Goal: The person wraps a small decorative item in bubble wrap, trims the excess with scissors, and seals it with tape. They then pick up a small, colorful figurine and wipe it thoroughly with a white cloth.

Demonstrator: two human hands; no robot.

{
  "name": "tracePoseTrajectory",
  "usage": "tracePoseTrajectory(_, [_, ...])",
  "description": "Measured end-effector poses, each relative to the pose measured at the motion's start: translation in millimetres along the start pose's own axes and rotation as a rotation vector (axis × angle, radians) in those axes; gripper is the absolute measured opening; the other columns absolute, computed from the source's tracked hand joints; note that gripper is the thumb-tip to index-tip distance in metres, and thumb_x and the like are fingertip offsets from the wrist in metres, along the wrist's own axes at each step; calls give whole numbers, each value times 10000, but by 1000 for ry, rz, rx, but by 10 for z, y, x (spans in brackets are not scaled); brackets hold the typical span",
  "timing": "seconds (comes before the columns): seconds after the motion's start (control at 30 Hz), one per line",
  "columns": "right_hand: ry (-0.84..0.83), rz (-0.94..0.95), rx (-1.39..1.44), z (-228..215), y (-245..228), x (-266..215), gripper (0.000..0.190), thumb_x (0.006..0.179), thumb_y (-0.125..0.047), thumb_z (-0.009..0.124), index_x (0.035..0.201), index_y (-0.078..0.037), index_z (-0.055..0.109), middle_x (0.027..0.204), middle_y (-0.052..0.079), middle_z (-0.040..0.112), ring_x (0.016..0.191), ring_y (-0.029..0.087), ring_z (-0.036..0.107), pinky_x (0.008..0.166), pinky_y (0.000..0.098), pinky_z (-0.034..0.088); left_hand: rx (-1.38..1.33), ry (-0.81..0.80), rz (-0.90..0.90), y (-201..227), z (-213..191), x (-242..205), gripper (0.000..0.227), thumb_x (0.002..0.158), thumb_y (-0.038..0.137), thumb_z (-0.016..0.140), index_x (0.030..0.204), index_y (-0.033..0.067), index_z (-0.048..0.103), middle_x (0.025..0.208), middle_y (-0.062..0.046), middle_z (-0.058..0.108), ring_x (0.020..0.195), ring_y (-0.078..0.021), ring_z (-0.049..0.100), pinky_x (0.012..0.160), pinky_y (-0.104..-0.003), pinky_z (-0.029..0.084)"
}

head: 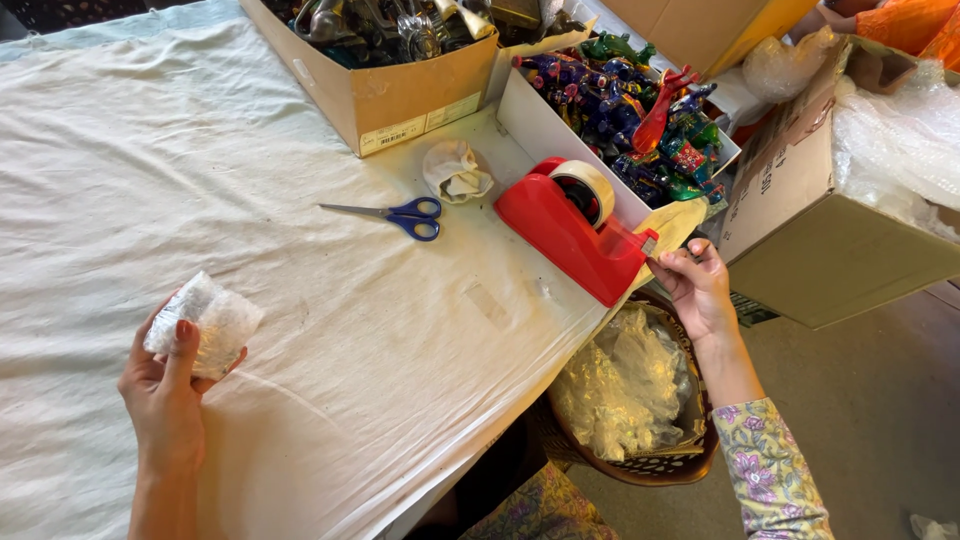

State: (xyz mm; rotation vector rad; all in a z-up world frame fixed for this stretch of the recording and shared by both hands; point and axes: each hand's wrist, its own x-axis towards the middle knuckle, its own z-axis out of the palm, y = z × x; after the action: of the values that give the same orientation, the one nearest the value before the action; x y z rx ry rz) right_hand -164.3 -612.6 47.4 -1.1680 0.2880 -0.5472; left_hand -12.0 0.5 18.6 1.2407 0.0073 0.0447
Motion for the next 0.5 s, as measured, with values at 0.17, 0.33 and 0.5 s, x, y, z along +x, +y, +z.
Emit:
tracePoseTrajectory(0.17, [-4, -4, 48, -14, -5, -8, 298, 927, 96, 671, 982, -161, 532, 892, 43, 705, 926, 171, 737, 1011, 443, 610, -2, 4, -9, 11, 0, -5, 472, 1055, 260, 642, 1456, 25, 562, 1294, -91, 648, 1153, -221, 673, 899, -481, 632])
tracePoseTrajectory(0.33, [-5, 0, 46, -40, 8, -13, 287, 930, 90, 665, 967, -169, 547, 903, 57, 724, 909, 168, 732, 1021, 470, 602, 5, -8, -8, 2, -15, 8, 481, 1056, 257, 639, 1464, 18, 552, 1304, -82, 646, 1156, -210, 663, 897, -484, 627])
tracePoseTrajectory(0.5, [1, 1, 82, -61, 51, -29, 265, 940, 82, 666, 955, -164, 569, 913, 54, 732, 933, 178, 735, 1040, 447, 589, 11, -5, -12, -41, -50, 16, 487, 1059, 264, 638, 1470, 18, 549, 1311, -84, 645, 1149, -211, 662, 882, -479, 622])
